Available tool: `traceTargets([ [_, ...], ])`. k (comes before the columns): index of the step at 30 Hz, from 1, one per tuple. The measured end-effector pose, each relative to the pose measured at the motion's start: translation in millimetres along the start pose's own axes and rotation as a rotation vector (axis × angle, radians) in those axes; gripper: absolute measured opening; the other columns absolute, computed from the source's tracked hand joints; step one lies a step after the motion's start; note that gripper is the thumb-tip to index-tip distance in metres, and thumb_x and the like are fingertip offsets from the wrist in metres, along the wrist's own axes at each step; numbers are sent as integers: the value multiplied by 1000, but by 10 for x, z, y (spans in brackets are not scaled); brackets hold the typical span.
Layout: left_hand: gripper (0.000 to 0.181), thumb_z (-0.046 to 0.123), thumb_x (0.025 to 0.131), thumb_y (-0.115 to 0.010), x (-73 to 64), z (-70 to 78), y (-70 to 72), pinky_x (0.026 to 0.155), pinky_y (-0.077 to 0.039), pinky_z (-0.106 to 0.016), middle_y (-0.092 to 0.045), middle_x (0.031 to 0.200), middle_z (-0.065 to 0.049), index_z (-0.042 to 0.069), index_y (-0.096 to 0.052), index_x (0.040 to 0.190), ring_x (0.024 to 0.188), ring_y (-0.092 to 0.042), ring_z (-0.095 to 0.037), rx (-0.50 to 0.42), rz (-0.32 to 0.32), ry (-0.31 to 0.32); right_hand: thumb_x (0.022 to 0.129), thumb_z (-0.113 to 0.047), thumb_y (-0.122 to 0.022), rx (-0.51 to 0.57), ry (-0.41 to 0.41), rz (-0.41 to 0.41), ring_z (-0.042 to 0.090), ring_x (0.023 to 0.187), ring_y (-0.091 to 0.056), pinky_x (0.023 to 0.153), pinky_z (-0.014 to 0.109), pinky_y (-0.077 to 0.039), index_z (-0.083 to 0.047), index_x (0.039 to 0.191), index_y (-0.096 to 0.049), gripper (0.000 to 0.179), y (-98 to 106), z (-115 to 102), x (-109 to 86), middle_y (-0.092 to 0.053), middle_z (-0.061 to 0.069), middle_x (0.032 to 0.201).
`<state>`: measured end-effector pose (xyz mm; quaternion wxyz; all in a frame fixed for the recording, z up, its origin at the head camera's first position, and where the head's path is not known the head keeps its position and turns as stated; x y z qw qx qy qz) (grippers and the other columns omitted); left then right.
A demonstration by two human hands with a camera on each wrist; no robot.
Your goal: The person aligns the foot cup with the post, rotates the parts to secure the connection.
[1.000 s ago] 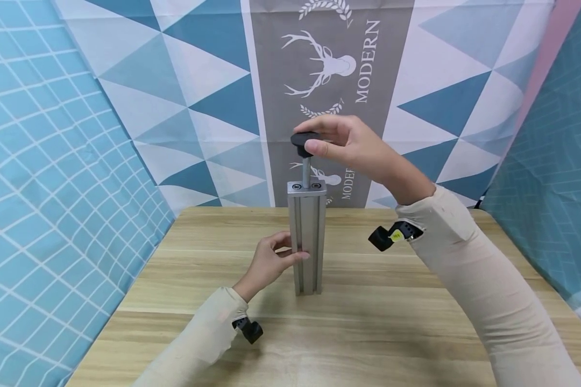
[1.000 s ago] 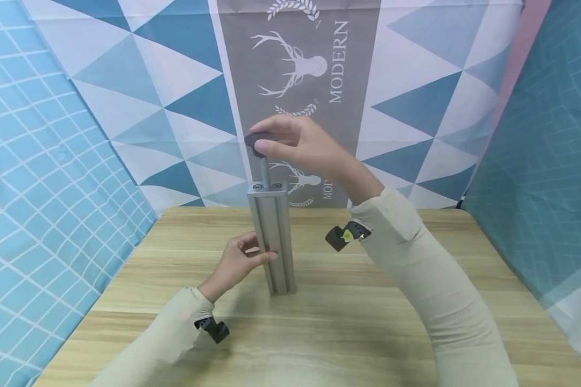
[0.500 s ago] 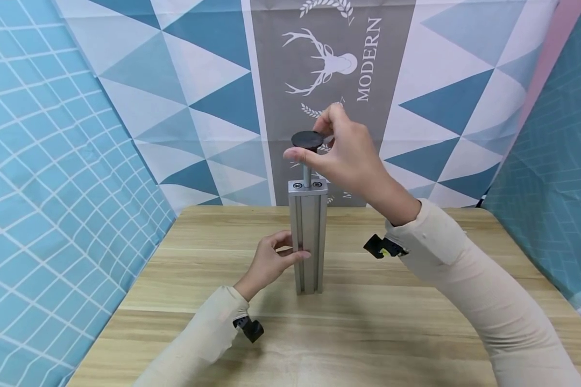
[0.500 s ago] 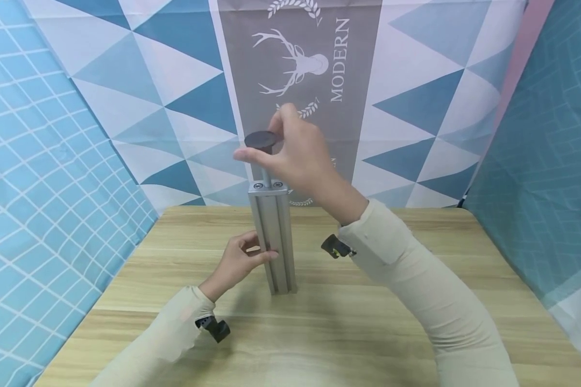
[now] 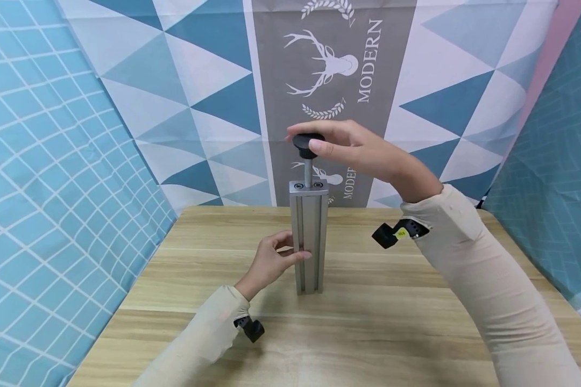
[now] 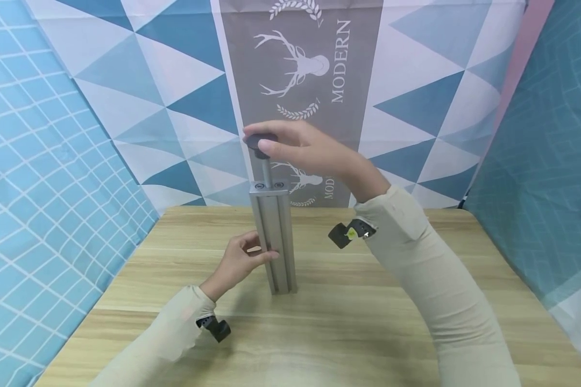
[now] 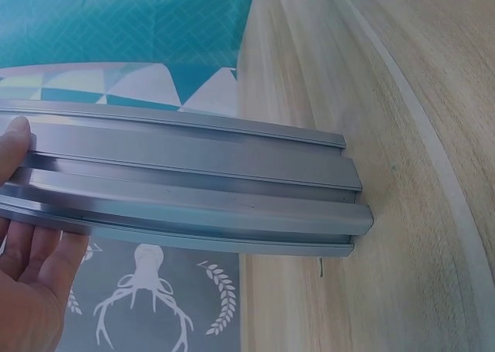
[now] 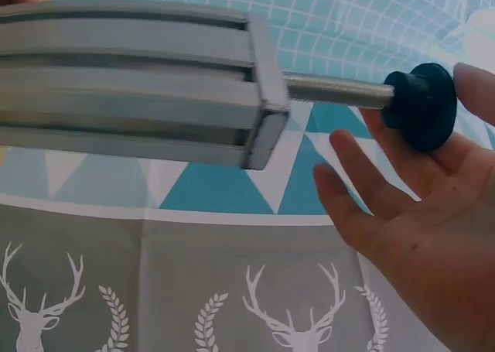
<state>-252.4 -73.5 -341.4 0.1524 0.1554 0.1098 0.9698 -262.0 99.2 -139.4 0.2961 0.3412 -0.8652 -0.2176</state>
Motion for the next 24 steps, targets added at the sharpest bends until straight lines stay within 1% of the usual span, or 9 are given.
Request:
traceTargets([
  [2, 33, 4, 79, -77, 0, -6, -5, 86, -52, -35, -67, 97, -13, -2, -67, 109, 93, -63, -24, 0, -1, 2, 100, -16, -46, 5, 8, 24, 23, 117, -53, 98, 33, -41, -8, 140, -49, 41, -6, 26, 10, -49, 8, 140],
  [4, 34, 4, 79, -77, -2, -9, -7, 86, -52, -35, -67, 97, -13, -2, -67, 110, 93, -63, -23, -1, 0, 2, 100, -15, -49, -9, 8, 70, 22, 113, -56, 96, 32, -43, -6, 137, -51, 39, -14, 40, 23, -52, 9, 136],
  [7, 34, 4, 79, -77, -4, -12, -4, 86, -52, -35, -67, 97, -14, -3, -67, 110, 92, -63, -22, -8, 0, -9, 98, -15, -55, -54, -8, 160, 21, 108, -59, 92, 30, -46, -3, 132, -53, 36, -32, 63, 35, -56, 12, 125],
  [10, 34, 3, 79, -77, -5, -11, -2, 86, -52, -33, -66, 97, -14, -3, -66, 110, 91, -63, -19, -12, -8, -18, 95, -16, -60, -91, -49, 265, 20, 104, -60, 87, 30, -47, -3, 125, -52, 34, -51, 89, 17, -58, 13, 116],
  [14, 33, 4, 79, -77, -13, -11, 1, 84, -52, -29, -66, 97, -13, -3, -66, 110, 89, -63, -15, -9, -18, -15, 89, -23, -69, -220, -89, 406, 18, 99, -61, 79, 31, -46, -3, 112, -53, 34, -77, 79, -8, -60, 9, 109],
  [18, 34, 3, 79, -76, -19, -6, 2, 84, -52, -28, -66, 97, -14, -3, -66, 111, 89, -62, -15, -11, -22, -11, 81, -34, -77, -376, -138, 509, 17, 88, -59, 71, 33, -43, -5, 99, -54, 41, -108, 3, -15, -62, 6, 99],
  [21, 35, 2, 79, -76, -18, 4, 0, 84, -52, -28, -66, 99, -15, -3, -66, 112, 91, -63, -17, -13, -22, -8, 79, -38, -78, -429, -174, 520, 19, 90, -59, 71, 35, -42, -6, 101, -54, 46, -119, -37, -23, -64, 5, 98],
  [22, 35, 2, 79, -76, -17, 6, -1, 84, -52, -28, -66, 99, -15, -3, -66, 112, 91, -63, -17, -14, -22, -7, 79, -39, -78, -441, -184, 506, 19, 94, -59, 74, 35, -43, -6, 104, -55, 47, -115, -44, -28, -64, 5, 101],
  [24, 35, 2, 79, -76, -16, 11, -2, 84, -52, -29, -66, 99, -15, -3, -66, 112, 91, -63, -17, -14, -22, -3, 83, -38, -75, -433, -180, 448, 19, 108, -58, 86, 37, -44, -6, 117, -55, 51, -92, -43, -37, -63, 6, 115],
])
Point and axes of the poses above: each hand's wrist, its own x-axis towards the middle knuckle, its own y-axis out of the back of the hand, z = x × y, the point moved 4 cm from there along x, towards the middle knuckle
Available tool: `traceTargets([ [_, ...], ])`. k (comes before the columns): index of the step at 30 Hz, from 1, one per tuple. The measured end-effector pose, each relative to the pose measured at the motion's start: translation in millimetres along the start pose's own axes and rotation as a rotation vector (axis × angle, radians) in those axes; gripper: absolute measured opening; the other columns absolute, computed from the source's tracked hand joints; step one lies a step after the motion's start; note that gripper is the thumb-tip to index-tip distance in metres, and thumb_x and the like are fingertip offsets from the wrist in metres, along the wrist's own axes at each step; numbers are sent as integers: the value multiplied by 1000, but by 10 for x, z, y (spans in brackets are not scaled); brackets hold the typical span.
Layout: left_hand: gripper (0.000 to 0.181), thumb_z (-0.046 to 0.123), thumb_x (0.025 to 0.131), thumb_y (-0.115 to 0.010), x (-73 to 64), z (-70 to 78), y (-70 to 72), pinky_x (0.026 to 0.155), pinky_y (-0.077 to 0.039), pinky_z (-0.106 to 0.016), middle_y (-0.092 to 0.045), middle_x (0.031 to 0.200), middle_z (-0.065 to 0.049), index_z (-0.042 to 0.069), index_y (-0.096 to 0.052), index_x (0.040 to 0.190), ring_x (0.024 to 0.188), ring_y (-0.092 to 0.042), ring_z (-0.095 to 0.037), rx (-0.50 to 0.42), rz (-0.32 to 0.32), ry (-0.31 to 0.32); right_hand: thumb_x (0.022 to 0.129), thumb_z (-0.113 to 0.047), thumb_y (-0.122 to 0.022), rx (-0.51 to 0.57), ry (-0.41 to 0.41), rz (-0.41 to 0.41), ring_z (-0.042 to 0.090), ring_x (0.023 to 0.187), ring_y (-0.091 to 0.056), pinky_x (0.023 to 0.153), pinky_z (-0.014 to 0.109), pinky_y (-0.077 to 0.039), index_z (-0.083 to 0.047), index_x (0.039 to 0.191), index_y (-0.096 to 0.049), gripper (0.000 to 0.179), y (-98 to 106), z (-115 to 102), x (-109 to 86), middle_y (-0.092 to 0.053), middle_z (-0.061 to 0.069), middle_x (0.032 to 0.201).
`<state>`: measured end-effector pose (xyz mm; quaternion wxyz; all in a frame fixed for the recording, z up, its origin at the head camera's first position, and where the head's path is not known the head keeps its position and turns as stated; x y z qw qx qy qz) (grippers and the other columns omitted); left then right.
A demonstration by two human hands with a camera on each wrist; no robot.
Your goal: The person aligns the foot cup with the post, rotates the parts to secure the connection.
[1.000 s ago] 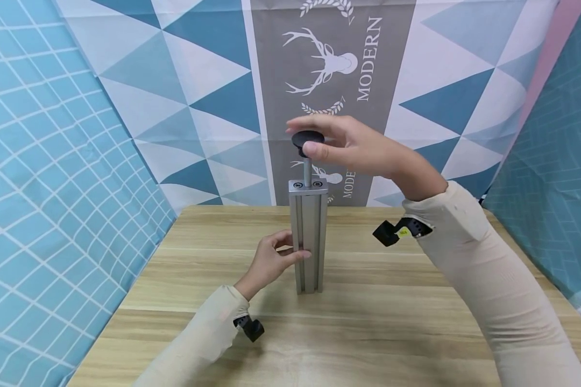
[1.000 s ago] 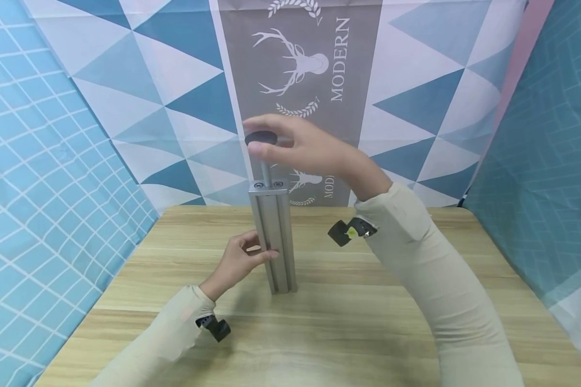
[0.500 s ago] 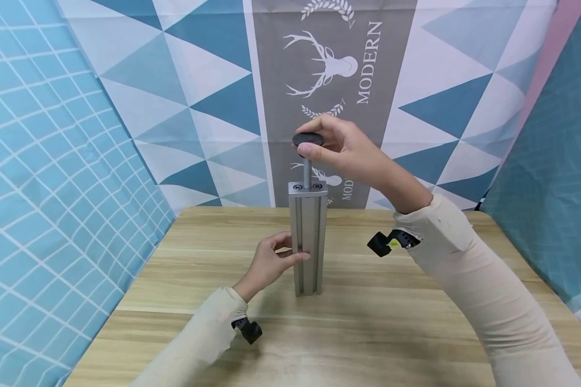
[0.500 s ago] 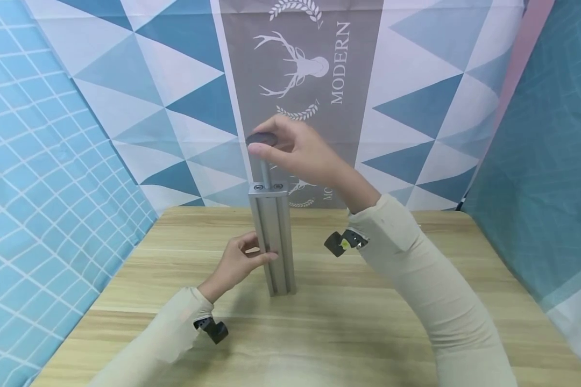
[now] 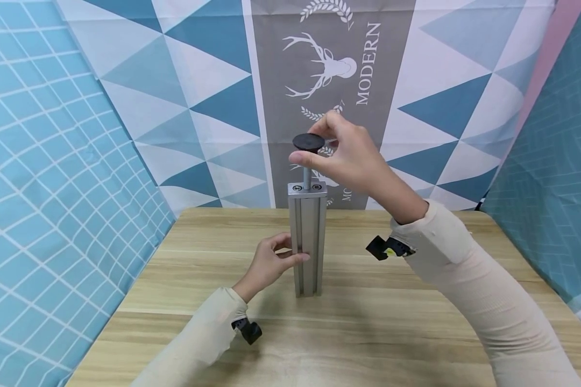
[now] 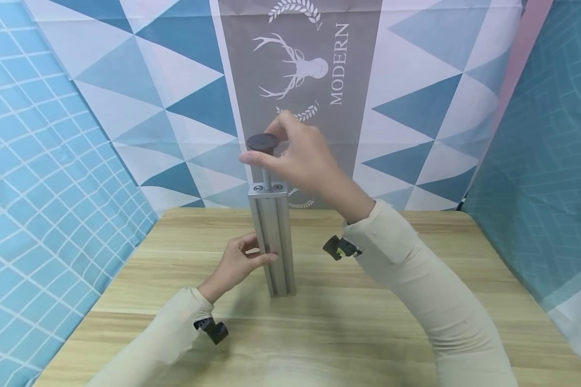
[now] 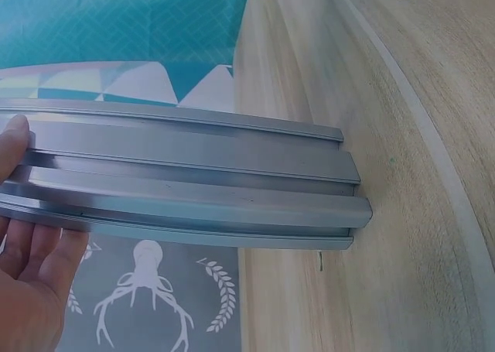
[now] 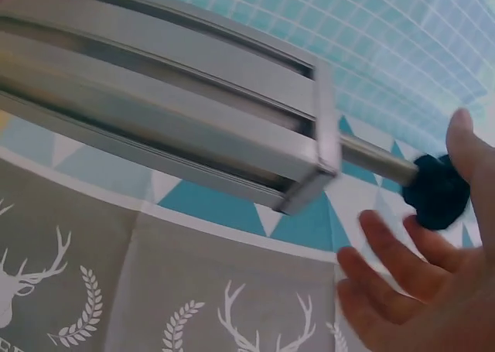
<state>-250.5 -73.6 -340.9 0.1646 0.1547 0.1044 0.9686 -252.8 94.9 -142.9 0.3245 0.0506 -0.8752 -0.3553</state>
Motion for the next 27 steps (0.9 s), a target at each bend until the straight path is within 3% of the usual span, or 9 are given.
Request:
traceTargets([
  [3, 35, 2, 79, -76, 1, -3, 2, 85, -52, -29, -66, 99, -15, -3, -66, 112, 91, -63, -17, 1, 1, 2, 91, -35, -65, 71, 89, -124, 18, 129, -45, 102, 41, -38, -7, 137, -47, 56, 35, 30, 20, -50, 6, 139],
  [6, 34, 2, 79, -76, 2, -9, 2, 85, -52, -29, -66, 98, -14, -3, -66, 111, 91, -63, -16, 3, 1, 2, 98, -27, -52, 223, 193, -254, 16, 138, -34, 110, 42, -30, -8, 147, -38, 54, 57, 64, 41, -36, 3, 151],
  [11, 33, 3, 80, -76, 4, -21, 5, 85, -52, -30, -66, 98, -14, -3, -66, 111, 90, -63, -16, 7, 3, 2, 101, -15, -46, 382, 230, -362, 17, 128, -47, 107, 39, -34, -7, 143, -46, 42, 71, 105, 65, -45, 6, 145],
  [15, 34, 4, 80, -77, -1, -29, 9, 85, -52, -30, -66, 98, -14, -3, -66, 111, 91, -63, -16, 7, 8, 7, 99, -11, -51, 404, 198, -338, 20, 116, -58, 100, 31, -41, -5, 137, -53, 38, 61, 121, 89, -52, 10, 139],
  [19, 34, 4, 80, -77, -2, -34, 11, 85, -52, -29, -66, 98, -13, -2, -66, 111, 91, -63, -17, 6, 10, 3, 94, -10, -61, 365, 173, -245, 23, 109, -62, 91, 28, -48, -3, 130, -59, 36, 44, 99, 101, -56, 10, 130],
  [27, 33, 3, 80, -76, 15, -41, 5, 86, -52, -32, -67, 97, -13, -2, -66, 110, 92, -64, -21, -7, -1, -17, 82, -33, -76, -26, 137, -39, 16, 90, -55, 83, 33, -44, -9, 110, -68, 37, 73, -103, 70, -64, 2, 100],
])
Point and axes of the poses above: each hand's wrist, its own x-axis towards the middle knuckle, its own y-axis out of the back of the hand, z = x × y, the point moved 4 cm from there along x, towards the middle knuckle
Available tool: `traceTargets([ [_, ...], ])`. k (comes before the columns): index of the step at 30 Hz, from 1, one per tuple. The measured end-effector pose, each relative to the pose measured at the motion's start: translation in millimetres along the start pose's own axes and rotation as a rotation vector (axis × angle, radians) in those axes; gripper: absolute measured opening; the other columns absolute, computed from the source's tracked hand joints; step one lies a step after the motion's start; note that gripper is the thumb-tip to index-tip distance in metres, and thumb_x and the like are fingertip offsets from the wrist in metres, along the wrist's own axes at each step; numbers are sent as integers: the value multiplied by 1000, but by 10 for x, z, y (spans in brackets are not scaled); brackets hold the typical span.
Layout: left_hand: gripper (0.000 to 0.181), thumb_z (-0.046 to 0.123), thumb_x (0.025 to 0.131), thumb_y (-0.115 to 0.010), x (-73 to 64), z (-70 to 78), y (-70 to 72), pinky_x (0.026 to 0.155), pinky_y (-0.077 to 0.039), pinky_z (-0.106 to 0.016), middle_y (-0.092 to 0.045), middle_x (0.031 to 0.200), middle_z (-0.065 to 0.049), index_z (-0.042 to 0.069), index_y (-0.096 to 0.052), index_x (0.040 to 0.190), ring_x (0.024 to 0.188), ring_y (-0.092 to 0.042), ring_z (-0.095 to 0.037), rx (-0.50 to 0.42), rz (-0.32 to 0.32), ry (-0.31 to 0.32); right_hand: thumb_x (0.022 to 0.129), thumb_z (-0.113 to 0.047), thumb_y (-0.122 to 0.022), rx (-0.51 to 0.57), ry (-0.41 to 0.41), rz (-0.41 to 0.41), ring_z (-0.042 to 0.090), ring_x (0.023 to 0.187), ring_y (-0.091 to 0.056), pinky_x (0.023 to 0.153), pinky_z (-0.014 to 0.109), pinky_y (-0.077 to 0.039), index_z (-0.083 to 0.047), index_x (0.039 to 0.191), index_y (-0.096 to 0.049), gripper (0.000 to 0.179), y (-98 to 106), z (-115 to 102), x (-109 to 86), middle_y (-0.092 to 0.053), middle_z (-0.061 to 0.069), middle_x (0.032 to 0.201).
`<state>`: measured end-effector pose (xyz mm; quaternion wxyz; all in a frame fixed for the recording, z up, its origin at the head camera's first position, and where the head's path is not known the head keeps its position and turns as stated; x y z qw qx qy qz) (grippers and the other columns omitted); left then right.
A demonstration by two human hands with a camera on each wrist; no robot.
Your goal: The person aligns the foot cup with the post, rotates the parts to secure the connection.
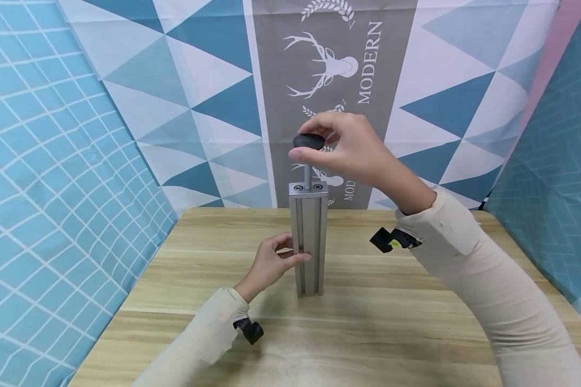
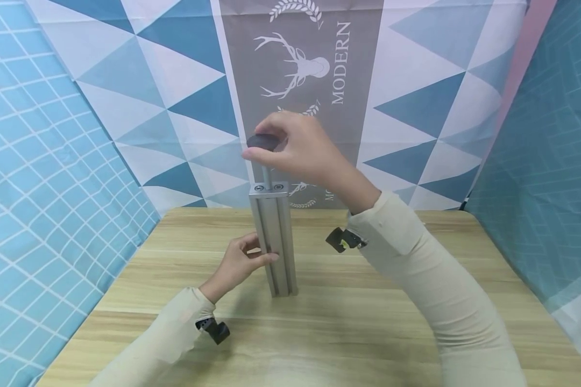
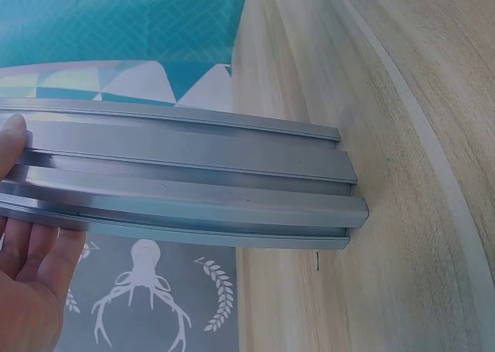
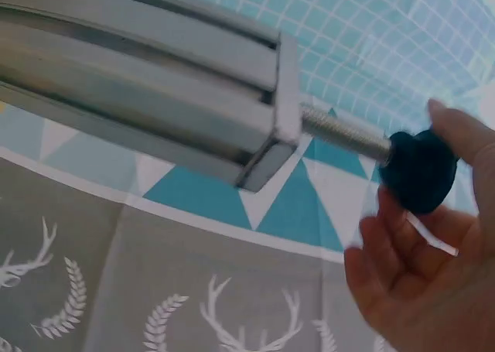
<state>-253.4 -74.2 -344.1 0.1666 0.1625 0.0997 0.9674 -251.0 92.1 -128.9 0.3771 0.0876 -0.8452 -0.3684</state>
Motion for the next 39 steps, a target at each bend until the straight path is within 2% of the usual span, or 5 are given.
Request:
traceTargets([
  [8, 33, 2, 79, -76, -2, 16, -11, 88, -51, -41, -67, 97, -15, -3, -66, 110, 93, -64, -25, -11, 3, -9, 82, -46, -73, -145, -66, -40, 18, 84, -55, 77, 33, -43, -8, 111, -61, 49, 30, -58, 5, -63, 4, 93],
  [14, 33, 3, 79, -76, -10, 28, -3, 86, -52, -33, -67, 98, -15, -3, -66, 111, 93, -64, -24, 7, 8, 0, 96, -21, -58, 263, 51, -264, 17, 125, -50, 103, 39, -39, -11, 143, -45, 49, 34, 108, -5, -50, 4, 141],
  [19, 33, 4, 80, -76, -11, 32, -7, 85, -52, -31, -66, 98, -14, -2, -66, 111, 93, -64, -22, 14, 9, 11, 98, -14, -54, 599, 12, -354, 20, 128, -48, 104, 33, -38, -9, 144, -44, 48, -3, 320, -31, -43, 6, 147],
  [34, 31, 3, 79, -76, -15, 40, -9, 84, -52, -29, -67, 96, -13, -2, -67, 109, 91, -63, -18, 17, 8, 3, 83, -13, -74, 502, -198, 81, 22, 93, -56, 78, 26, -47, -4, 111, -48, 39, -212, 159, -68, -57, 11, 104],
  [39, 31, 3, 80, -76, -16, 39, -10, 84, -52, -29, -67, 96, -13, -2, -67, 108, 90, -63, -17, 13, 4, -2, 85, -18, -72, 449, -178, 54, 18, 106, -54, 90, 31, -46, -5, 122, -47, 46, -205, 133, -88, -54, 8, 115],
])
Point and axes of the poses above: each hand's wrist, its own x-axis towards the middle knuckle, its own y-axis out of the back of the hand, z = x × y, the point moved 4 cm from there along x, towards the middle knuckle
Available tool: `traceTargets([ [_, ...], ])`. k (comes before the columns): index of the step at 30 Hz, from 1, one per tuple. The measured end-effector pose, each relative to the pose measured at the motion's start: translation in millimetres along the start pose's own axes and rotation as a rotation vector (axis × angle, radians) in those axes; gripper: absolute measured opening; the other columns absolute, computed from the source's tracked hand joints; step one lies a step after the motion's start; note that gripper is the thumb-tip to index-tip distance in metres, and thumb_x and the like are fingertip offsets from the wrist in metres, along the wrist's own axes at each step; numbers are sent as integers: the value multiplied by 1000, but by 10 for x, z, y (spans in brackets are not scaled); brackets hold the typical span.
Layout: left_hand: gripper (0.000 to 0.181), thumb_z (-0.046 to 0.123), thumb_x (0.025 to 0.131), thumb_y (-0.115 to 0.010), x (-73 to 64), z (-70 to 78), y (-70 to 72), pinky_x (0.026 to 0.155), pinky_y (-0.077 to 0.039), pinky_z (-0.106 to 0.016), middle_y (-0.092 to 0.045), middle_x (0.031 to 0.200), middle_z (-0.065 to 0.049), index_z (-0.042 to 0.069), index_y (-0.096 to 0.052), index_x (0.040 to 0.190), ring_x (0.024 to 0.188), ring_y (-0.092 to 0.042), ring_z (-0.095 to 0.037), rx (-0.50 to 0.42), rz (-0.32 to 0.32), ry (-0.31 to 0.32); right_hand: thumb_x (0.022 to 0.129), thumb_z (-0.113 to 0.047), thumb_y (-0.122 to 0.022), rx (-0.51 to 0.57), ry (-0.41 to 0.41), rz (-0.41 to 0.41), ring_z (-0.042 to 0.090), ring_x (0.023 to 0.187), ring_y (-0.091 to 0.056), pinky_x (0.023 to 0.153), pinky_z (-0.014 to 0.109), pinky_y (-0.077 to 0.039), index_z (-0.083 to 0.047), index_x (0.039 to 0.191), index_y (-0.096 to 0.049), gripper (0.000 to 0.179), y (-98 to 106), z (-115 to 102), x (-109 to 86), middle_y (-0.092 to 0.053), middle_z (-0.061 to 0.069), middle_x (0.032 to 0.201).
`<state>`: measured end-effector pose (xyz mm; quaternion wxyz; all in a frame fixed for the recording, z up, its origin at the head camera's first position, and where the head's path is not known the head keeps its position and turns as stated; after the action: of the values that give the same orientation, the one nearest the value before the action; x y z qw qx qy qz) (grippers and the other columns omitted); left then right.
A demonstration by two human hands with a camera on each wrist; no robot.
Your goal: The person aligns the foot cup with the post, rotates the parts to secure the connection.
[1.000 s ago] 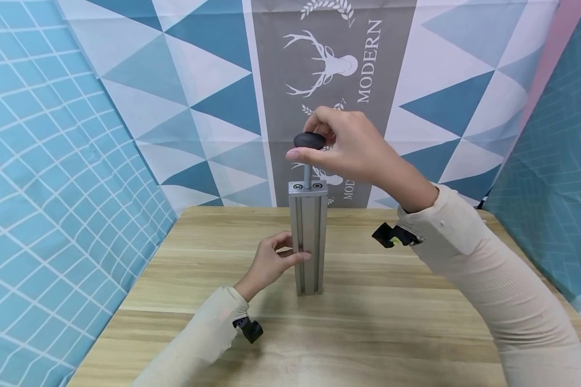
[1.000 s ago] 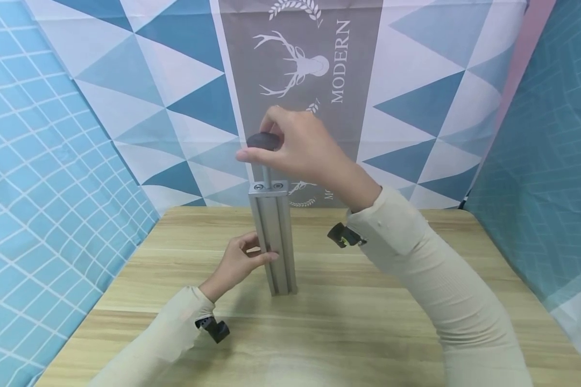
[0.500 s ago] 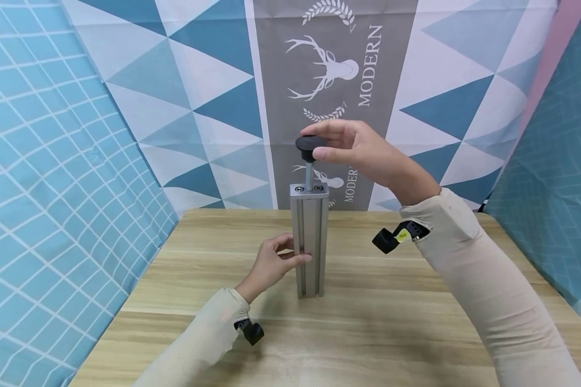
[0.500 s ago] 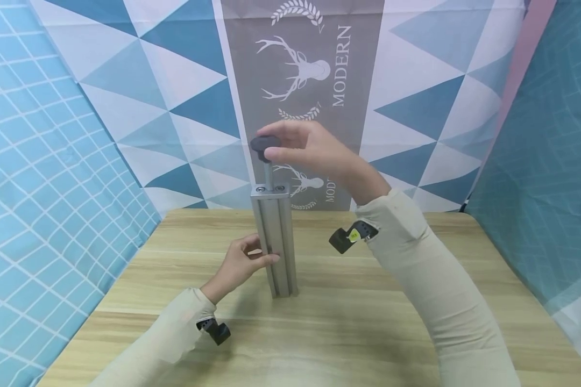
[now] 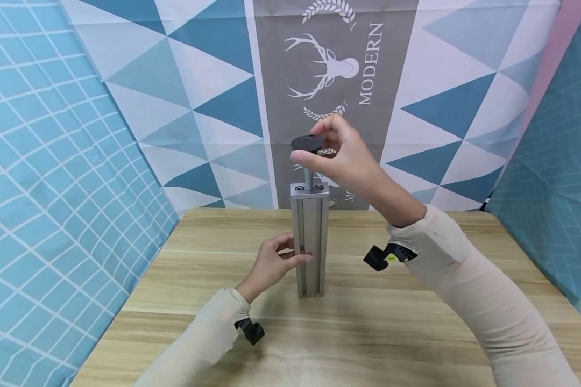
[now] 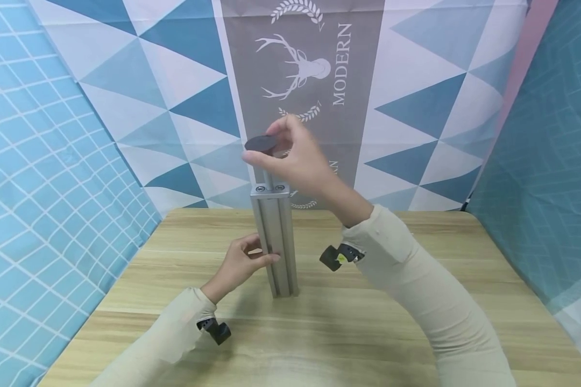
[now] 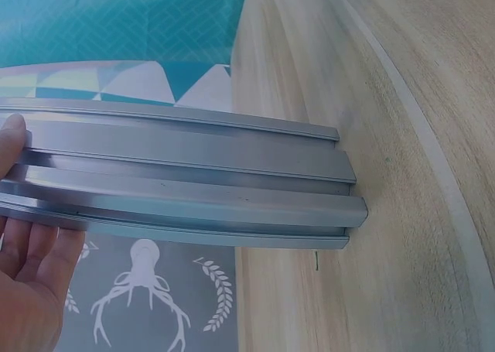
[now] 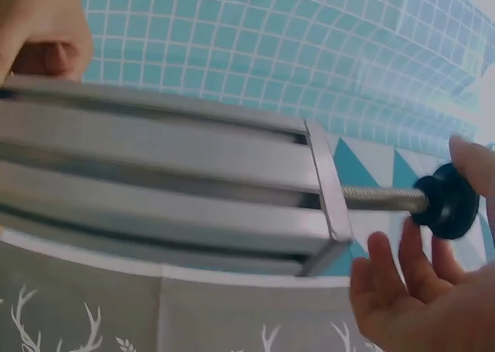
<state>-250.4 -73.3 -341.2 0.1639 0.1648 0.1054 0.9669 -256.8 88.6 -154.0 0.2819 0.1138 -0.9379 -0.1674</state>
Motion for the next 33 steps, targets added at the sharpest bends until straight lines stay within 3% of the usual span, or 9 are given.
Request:
traceTargets([
  [4, 30, 3, 80, -76, -9, -5, 3, 84, -52, -29, -67, 96, -13, -2, -67, 108, 91, -63, -19, 6, 2, 5, 95, -20, -58, 16, 58, -204, 15, 128, -45, 103, 41, -39, -11, 142, -42, 51, 35, -34, 1, -48, 3, 138],
  [7, 30, 4, 80, -76, -15, -10, 6, 84, -52, -28, -67, 96, -12, -2, -67, 108, 92, -63, -20, 12, 3, 11, 98, -19, -52, 28, 110, -318, 16, 125, -48, 100, 37, -41, -10, 143, -45, 46, 61, -46, 24, -49, 4, 141],
  [9, 30, 4, 80, -76, -16, -13, 7, 84, -52, -28, -67, 96, -11, -1, -67, 108, 92, -63, -21, 12, 2, 13, 98, -16, -53, 39, 120, -339, 18, 118, -53, 96, 32, -44, -7, 139, -50, 43, 76, -45, 45, -51, 6, 139],
  [13, 31, 3, 80, -76, -13, -13, 6, 84, -52, -28, -66, 96, -13, -3, -67, 108, 93, -63, -24, 5, 1, 1, 95, -14, -60, 28, 98, -282, 18, 111, -59, 89, 26, -47, -7, 133, -58, 39, 80, -17, 70, -56, 6, 135],
  [17, 31, 2, 79, -76, -11, -13, 6, 84, -52, -28, -66, 96, -14, -3, -66, 109, 93, -63, -27, 2, -1, -4, 88, -12, -70, 0, 90, -125, 18, 99, -64, 83, 27, -49, -7, 125, -64, 38, 49, -2, 54, -62, 7, 122],
  [21, 30, 4, 80, -76, -14, -10, 1, 84, -52, -28, -67, 97, -13, -2, -67, 108, 94, -63, -27, 9, -3, 10, 80, -16, -79, -179, 186, 58, 16, 90, -63, 81, 28, -49, -2, 110, -65, 36, 1, -39, 19, -64, 8, 109],
  [24, 30, 4, 80, -76, -16, -3, -5, 84, -52, -28, -67, 97, -12, -1, -67, 108, 94, -63, -26, 8, -5, 20, 77, -22, -82, -304, 244, 122, 15, 91, -62, 83, 30, -47, -2, 104, -62, 38, -25, -80, -3, -65, 7, 108],
  [28, 30, 4, 80, -76, -8, 6, -6, 85, -52, -28, -66, 97, -13, -2, -67, 109, 94, -63, -24, -1, -8, 11, 84, -24, -76, -346, 253, 66, 17, 99, -60, 88, 33, -46, -4, 112, -62, 37, 0, -126, -20, -64, 7, 113],
  [33, 32, 4, 80, -76, 15, -3, 6, 86, -52, -31, -66, 97, -13, -3, -66, 109, 93, -63, -25, 8, -7, -5, 98, -18, -53, -327, 278, -153, 20, 116, -57, 98, 36, -43, -5, 134, -53, 38, 115, -162, 3, -56, 9, 133],
])
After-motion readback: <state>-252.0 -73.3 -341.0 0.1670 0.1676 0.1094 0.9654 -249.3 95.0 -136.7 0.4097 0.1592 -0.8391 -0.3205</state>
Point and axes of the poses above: each hand's wrist, its own x-axis towards the middle knuckle, its own y-axis out of the back of the hand, z = x × y, the point moved 4 cm from there along x, towards the middle knuckle
